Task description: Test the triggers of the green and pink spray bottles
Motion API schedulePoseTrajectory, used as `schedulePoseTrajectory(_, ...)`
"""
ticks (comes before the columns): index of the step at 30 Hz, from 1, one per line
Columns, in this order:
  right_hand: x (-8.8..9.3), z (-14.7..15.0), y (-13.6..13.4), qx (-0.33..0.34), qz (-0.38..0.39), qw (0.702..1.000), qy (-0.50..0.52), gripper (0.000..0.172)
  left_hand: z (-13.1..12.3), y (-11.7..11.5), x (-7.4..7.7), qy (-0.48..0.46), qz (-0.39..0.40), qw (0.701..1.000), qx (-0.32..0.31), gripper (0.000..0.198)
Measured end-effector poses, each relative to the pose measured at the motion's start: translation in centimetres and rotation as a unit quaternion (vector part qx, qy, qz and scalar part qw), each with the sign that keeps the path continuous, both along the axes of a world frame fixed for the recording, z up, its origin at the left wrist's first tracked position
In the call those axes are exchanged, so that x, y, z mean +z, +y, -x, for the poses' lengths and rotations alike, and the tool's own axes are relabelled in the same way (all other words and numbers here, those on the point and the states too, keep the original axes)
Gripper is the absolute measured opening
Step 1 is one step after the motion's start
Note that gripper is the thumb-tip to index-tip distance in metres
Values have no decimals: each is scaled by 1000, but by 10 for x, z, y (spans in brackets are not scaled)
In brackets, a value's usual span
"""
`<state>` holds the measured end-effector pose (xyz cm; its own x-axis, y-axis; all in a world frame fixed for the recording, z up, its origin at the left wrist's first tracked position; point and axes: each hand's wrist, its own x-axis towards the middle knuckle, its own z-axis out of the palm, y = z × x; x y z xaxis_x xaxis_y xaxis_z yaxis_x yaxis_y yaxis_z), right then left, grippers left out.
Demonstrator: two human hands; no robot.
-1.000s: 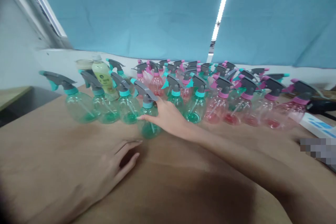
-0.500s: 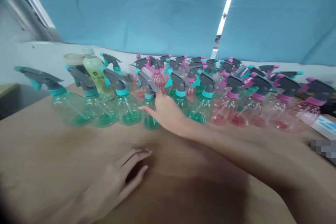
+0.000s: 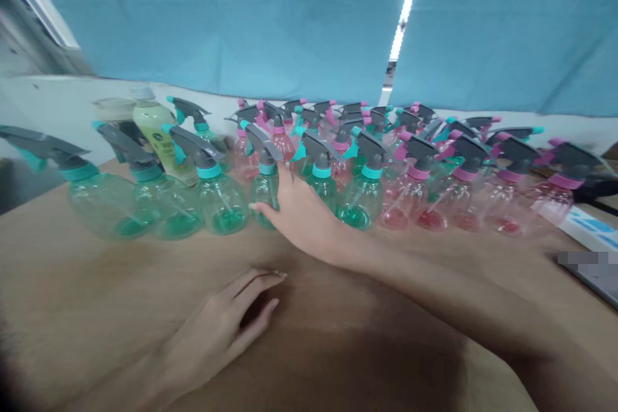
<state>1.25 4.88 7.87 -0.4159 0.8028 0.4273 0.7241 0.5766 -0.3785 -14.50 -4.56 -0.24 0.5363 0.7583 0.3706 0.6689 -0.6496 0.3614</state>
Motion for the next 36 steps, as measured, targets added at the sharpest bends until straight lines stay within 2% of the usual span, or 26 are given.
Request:
schedulePoseTrajectory(2, 3, -14, -15, -5, -10, 1000, -15, 67, -2, 2, -1, 2, 3, 1000, 6, 24)
schedulePoseTrajectory(5, 8, -43, -28, 0, 1, 1000, 3, 39, -6, 6, -2, -3, -4, 1000, 25, 23)
schedulePoseTrajectory(8, 13, -72, -25, -56, -33, 998, 28, 28, -13, 12, -3, -16, -9, 999, 29, 23)
schedulePoseTrajectory(10, 16, -86, -19, -91, -25, 995, 39, 29, -18, 16, -3, -23, -10, 999, 27, 22)
schedulePoseTrajectory(12, 15, -92, -11, -111, -1, 993, 48, 37, -22, 19, -4, -27, -12, 999, 27, 21)
schedulePoseTrajectory(15, 11, -91, -1, -108, 49, 991, 58, 51, -26, 22, -4, -27, -16, 999, 30, 22)
schedulePoseTrajectory(18, 4, -83, 7, -95, 57, 991, 70, 58, -27, 22, -3, -24, -18, 999, 37, 22)
schedulePoseTrajectory(22, -2, -71, 19, -81, 66, 992, 76, 59, -27, 21, -1, -25, -22, 998, 57, 21)
schedulePoseTrajectory(26, -6, -62, 28, -83, 50, 994, 59, 52, -27, 21, 2, -29, -25, 996, 75, 21)
schedulePoseTrajectory(31, -5, -65, 21, -72, 23, 997, 34, 46, -27, 22, 4, -38, -24, 994, 104, 20)
schedulePoseTrajectory(36, -4, -88, -5, -41, 19, 999, 5, 54, -34, 24, 5, -65, -30, 985, 157, 30)
